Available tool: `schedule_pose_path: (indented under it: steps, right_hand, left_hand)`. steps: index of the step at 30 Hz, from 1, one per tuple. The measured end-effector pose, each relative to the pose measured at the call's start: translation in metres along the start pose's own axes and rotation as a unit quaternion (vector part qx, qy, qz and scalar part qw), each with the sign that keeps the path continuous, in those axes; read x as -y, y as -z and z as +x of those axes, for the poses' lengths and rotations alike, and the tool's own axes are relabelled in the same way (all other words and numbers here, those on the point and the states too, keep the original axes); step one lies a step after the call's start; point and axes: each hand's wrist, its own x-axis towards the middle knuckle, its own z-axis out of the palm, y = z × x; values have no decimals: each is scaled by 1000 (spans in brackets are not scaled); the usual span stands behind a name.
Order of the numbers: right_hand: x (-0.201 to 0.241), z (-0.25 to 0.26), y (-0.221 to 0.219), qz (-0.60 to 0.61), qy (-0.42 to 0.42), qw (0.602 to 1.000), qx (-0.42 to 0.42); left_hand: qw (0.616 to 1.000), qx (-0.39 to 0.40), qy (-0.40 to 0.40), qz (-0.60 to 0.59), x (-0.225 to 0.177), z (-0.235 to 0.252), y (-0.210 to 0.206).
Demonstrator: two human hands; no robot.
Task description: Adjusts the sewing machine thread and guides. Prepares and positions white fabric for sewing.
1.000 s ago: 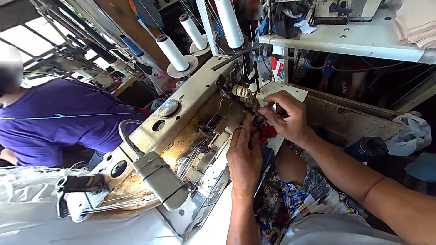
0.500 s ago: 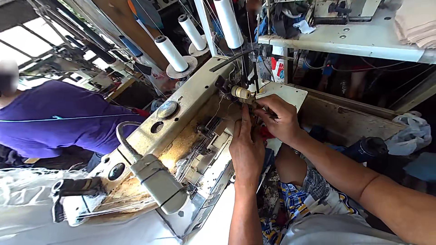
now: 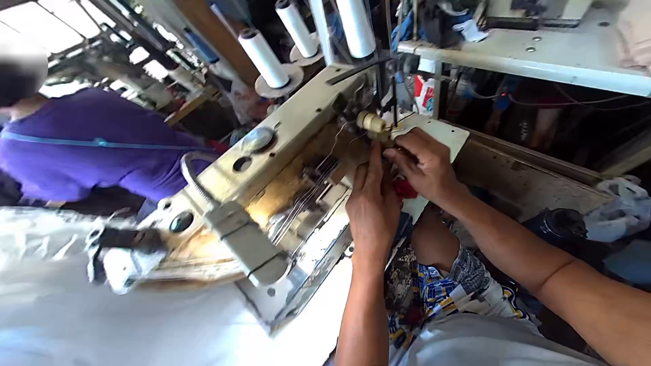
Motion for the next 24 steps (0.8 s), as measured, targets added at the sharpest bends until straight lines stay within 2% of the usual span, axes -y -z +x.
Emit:
schedule_pose_path:
  steps: [2,5,9,11,13,15,17,19,21,24]
  right_hand:
    - [2,-2,2,-2,-3,1000,8]
    - [8,-16,12,-1,-20,999,41]
    - [7,-63,21,12,-37,993,109]
    - [7,-92,16,36,-52,988,142]
    - [7,-118,9,58,-73,979,183]
    - [10,-138,2,85,-86,968,221]
    - [19,-151,-7,107,-83,956,259]
    - [34,-159,-17,130,-76,943,297]
    - [56,-162,-29,155,-57,927,336]
    - [92,-167,-43,211,-6,892,400]
  left_hand:
    - [1000,10,0,-6,-3,-3,3]
    - [997,68,-18,-20,-7,-24,22]
    - [979,164,-55,-110,13,-95,54]
    - [965,194,-27,-172,30,-142,70]
    - [967,158,24,-199,48,-187,91]
    - [980,66,95,-160,61,-224,116]
    - [980,-51,189,-27,77,-247,138]
    - [947,-112,271,131,99,-256,158]
    - [918,-122,311,212,125,-255,169]
    - [911,-96,305,259,161,-252,169]
